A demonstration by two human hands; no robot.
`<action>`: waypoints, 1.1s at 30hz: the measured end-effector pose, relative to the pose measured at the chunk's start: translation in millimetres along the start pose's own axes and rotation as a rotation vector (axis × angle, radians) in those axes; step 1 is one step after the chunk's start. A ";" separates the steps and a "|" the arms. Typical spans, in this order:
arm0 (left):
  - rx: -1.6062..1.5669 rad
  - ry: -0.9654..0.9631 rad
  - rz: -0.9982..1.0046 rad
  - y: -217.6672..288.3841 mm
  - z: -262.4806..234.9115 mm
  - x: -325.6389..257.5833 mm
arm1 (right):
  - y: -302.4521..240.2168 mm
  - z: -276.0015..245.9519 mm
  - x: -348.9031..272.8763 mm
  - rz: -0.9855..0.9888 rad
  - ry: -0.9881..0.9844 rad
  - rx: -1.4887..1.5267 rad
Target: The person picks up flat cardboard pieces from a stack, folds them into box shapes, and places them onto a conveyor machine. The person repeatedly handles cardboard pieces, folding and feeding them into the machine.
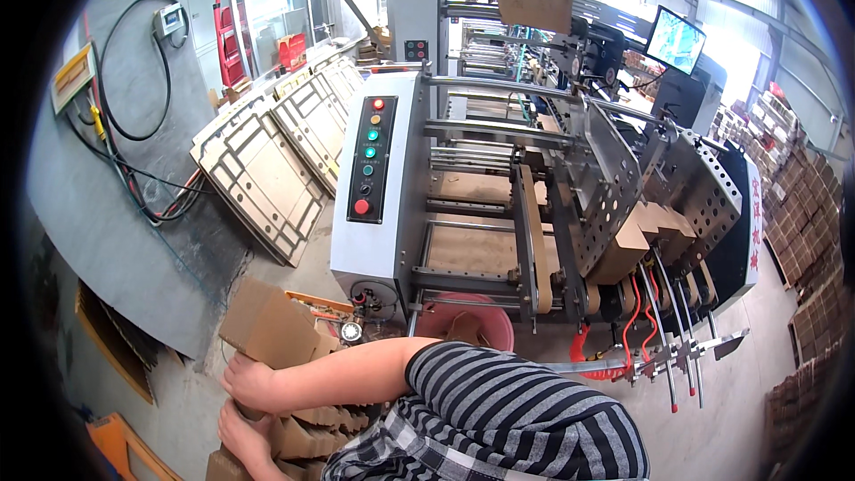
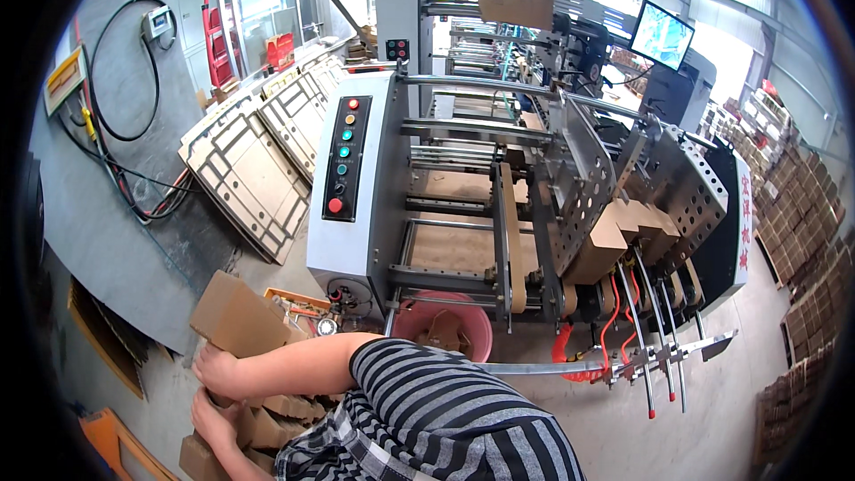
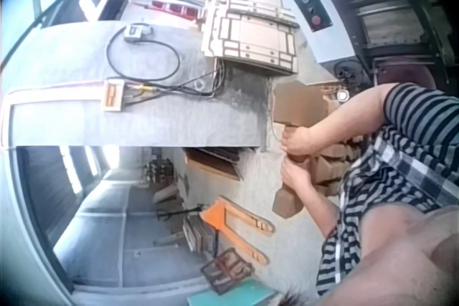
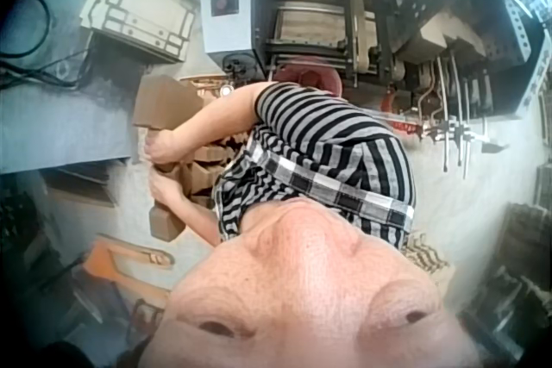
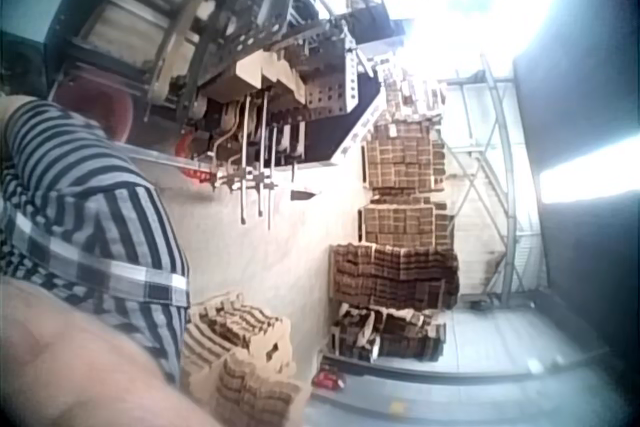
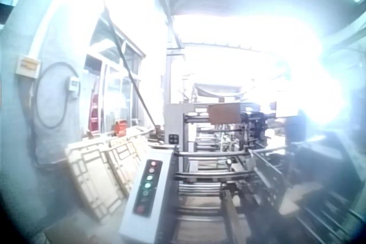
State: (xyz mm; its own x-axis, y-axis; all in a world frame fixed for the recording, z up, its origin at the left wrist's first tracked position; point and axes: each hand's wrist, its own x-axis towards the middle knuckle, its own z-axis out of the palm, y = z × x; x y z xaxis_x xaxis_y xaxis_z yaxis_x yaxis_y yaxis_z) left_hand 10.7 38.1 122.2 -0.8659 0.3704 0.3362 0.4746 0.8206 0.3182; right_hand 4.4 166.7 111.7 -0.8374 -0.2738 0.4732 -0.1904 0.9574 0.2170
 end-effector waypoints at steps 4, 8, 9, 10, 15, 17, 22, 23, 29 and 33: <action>-0.007 -0.015 -0.012 4.6 -1.3 0.6 | 6.8 -14.4 -0.3 -0.065 -0.062 -0.072; 0.002 -0.014 -0.009 4.7 -0.7 1.1 | 6.2 -3.9 1.9 -0.077 -0.056 -0.090; 0.006 -0.016 -0.006 5.0 -0.6 1.3 | 6.6 -1.0 2.1 -0.084 -0.066 -0.090; 0.013 -0.018 -0.005 4.4 -0.8 1.1 | 6.4 -0.4 2.7 -0.093 -0.074 -0.088; 0.020 -0.036 -0.027 2.1 0.6 1.7 | 7.5 8.4 1.3 -0.107 0.032 -0.061; 0.022 -0.031 -0.026 1.7 0.9 1.8 | 8.8 5.3 2.0 -0.117 -0.012 -0.049; 0.019 -0.043 -0.033 2.5 0.4 2.2 | 9.2 0.3 4.3 -0.115 -0.113 -0.026; 0.018 -0.039 -0.029 2.1 0.7 2.2 | 9.5 -0.4 4.2 -0.115 -0.121 -0.025; 0.009 -0.038 -0.029 1.2 0.8 2.4 | 11.6 -12.4 2.5 -0.124 -0.131 -0.030; 0.026 -0.065 -0.046 5.6 -2.4 3.1 | 11.8 -7.4 2.3 -0.126 -0.121 -0.030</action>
State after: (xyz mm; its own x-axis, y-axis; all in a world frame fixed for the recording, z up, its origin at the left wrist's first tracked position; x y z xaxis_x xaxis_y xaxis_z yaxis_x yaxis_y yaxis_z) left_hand 11.0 42.8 127.1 -0.8953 0.3592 0.2635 0.4311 0.8479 0.3087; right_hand 4.1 176.7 121.6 -0.8636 -0.3769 0.3350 -0.2841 0.9125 0.2944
